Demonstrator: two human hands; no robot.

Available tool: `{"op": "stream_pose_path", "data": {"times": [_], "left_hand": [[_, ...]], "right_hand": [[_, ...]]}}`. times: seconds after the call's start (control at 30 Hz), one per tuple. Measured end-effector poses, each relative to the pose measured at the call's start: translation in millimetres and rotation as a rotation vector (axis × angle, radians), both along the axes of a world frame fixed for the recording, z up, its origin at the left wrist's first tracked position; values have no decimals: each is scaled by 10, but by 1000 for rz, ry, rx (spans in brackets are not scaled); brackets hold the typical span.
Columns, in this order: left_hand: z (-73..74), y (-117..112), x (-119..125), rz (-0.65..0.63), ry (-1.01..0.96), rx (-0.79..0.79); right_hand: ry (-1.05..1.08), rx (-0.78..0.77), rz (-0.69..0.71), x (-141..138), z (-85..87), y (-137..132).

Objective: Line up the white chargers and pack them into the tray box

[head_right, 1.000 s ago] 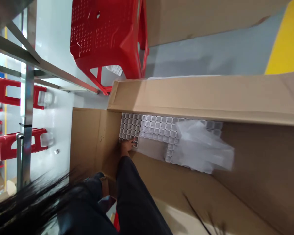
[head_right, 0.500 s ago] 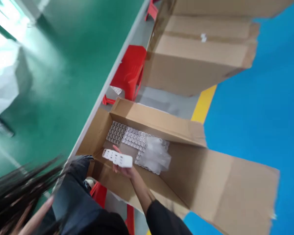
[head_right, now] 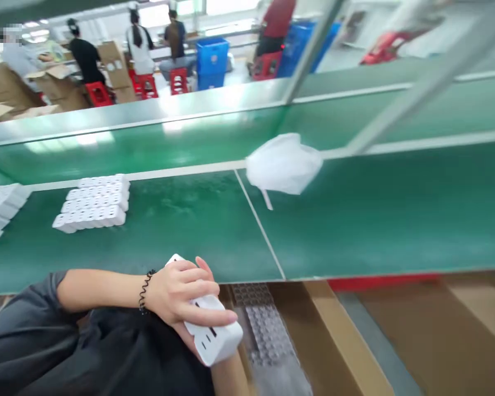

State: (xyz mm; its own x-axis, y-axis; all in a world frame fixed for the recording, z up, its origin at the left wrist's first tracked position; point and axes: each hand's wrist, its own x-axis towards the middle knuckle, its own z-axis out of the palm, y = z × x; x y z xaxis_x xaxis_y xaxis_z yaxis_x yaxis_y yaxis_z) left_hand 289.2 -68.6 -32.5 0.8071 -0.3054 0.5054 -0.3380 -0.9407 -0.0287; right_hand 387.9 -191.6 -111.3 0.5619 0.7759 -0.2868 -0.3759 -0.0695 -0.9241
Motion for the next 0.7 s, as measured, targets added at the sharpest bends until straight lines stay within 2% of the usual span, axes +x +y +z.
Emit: {"op": "stream_pose_path", "data": {"times": [0.1,0.17,0.23,0.27,0.33,0.4,0.43,0.53,0.7], "left_hand": [[56,334,-594,159,-48,-64],[77,563,-986,269,-72,-142],[84,787,-1333,361,-80,-219],[87,890,-1486,400,-84,-257],[103,1067,-1747,464,-90,-327],[137,1196,-1960,510,-71,-369],[153,1244,-2051,529,-49,-374],[151,1337,-2256,551,17,-370],[-69,1387,-2342,497,-68,-472]], "right_hand": [[-68,-5,292,-468,253,455],[-112,76,517,-814,389,743],[-90,148,650,-1132,481,1007],[-3,175,676,-1270,509,1125],[315,231,695,-1494,539,1322],[632,282,693,-1654,542,1463],[725,296,686,-1712,539,1513],[757,301,679,-1810,515,1594],[761,301,755,-1819,465,1587]]}}
